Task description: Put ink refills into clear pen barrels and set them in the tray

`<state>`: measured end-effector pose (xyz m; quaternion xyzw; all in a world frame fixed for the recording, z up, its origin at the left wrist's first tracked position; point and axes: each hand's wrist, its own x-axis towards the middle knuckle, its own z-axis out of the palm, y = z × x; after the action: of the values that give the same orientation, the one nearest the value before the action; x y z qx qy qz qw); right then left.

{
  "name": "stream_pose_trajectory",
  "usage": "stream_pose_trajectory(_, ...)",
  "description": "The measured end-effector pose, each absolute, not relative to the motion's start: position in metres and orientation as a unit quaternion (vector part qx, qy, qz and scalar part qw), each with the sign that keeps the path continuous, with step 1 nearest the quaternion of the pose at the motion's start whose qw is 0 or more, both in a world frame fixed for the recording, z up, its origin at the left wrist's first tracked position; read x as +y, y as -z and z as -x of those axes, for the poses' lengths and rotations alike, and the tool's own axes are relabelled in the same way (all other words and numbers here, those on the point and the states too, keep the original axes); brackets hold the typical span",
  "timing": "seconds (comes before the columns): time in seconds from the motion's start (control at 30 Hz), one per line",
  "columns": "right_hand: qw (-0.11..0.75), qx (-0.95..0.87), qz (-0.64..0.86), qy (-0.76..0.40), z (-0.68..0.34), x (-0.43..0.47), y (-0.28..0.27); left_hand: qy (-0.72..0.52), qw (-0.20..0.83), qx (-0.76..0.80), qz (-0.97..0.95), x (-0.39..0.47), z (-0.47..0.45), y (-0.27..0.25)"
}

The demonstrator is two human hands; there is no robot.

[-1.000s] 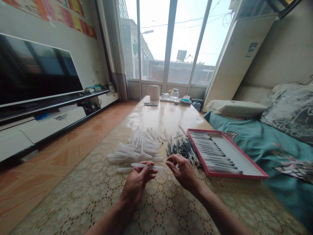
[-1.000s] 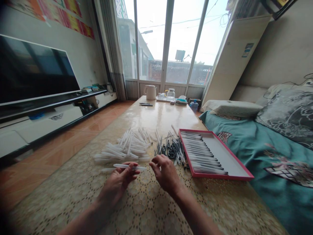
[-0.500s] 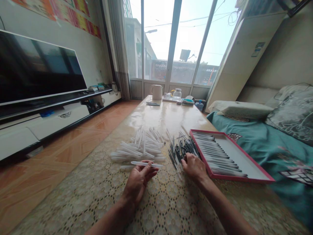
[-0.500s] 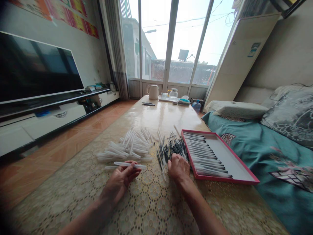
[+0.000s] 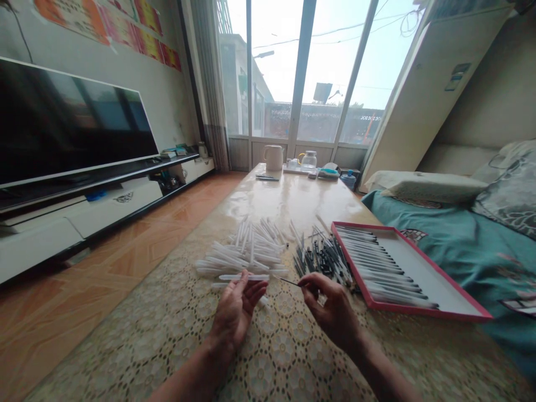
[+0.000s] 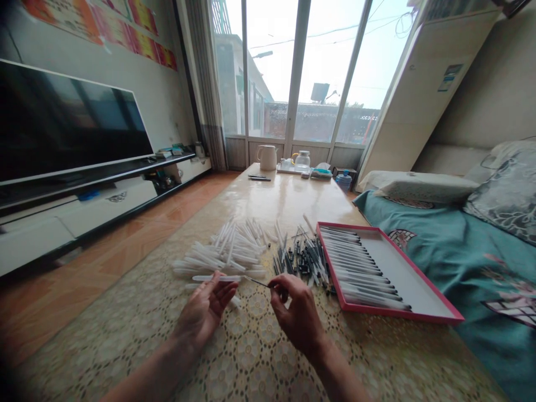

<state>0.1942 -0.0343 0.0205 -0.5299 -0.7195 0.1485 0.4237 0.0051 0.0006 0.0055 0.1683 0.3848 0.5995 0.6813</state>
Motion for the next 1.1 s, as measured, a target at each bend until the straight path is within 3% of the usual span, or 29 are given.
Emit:
stream_pose_trajectory(0.4, 0.401, -0.729, 0.535, -0.143, -0.187, -0.037, -0.014, -0.551, 0.7, 0.36, -0.276, -0.007, -0.011, -0.003)
stream_pose_trajectory(0.53, 0.429, -0.7, 0.526, -0.222, -0.182, -0.04, -0.014, -0.467, 0.749, 0.317, -0.348, -0.01, -0.013, 0.002)
stream_pose_trajectory(0.63, 0.482, -0.662, 0.49, -0.3, -0.19, -0.034, -0.013, -0.476, 0.761, 0.327, -0.296, -0.008, -0.011, 0.002)
stream_pose_trajectory(0.73, 0.511, -0.605, 0.582, -0.186, -0.214, -0.021, -0.008, -0.532, 0.75, 0.357, -0.165, -0.005, -0.008, -0.002)
stream_pose_trajectory(0.87, 0.361, -0.628, 0.688, 0.05, -0.245, -0.007, 0.003, -0.57, 0.737, 0.351, -0.094, -0.003, -0.006, -0.007)
stream_pose_trajectory(0.97, 0.27, -0.638, 0.716, 0.083, -0.253, -0.004, 0.009, -0.564, 0.743, 0.346, -0.099, -0.004, -0.006, -0.007)
stream_pose_trajectory(1.1, 0.229, -0.648, 0.721, 0.089, -0.249, -0.003, 0.014, -0.549, 0.744, 0.357, -0.132, -0.005, -0.006, -0.006)
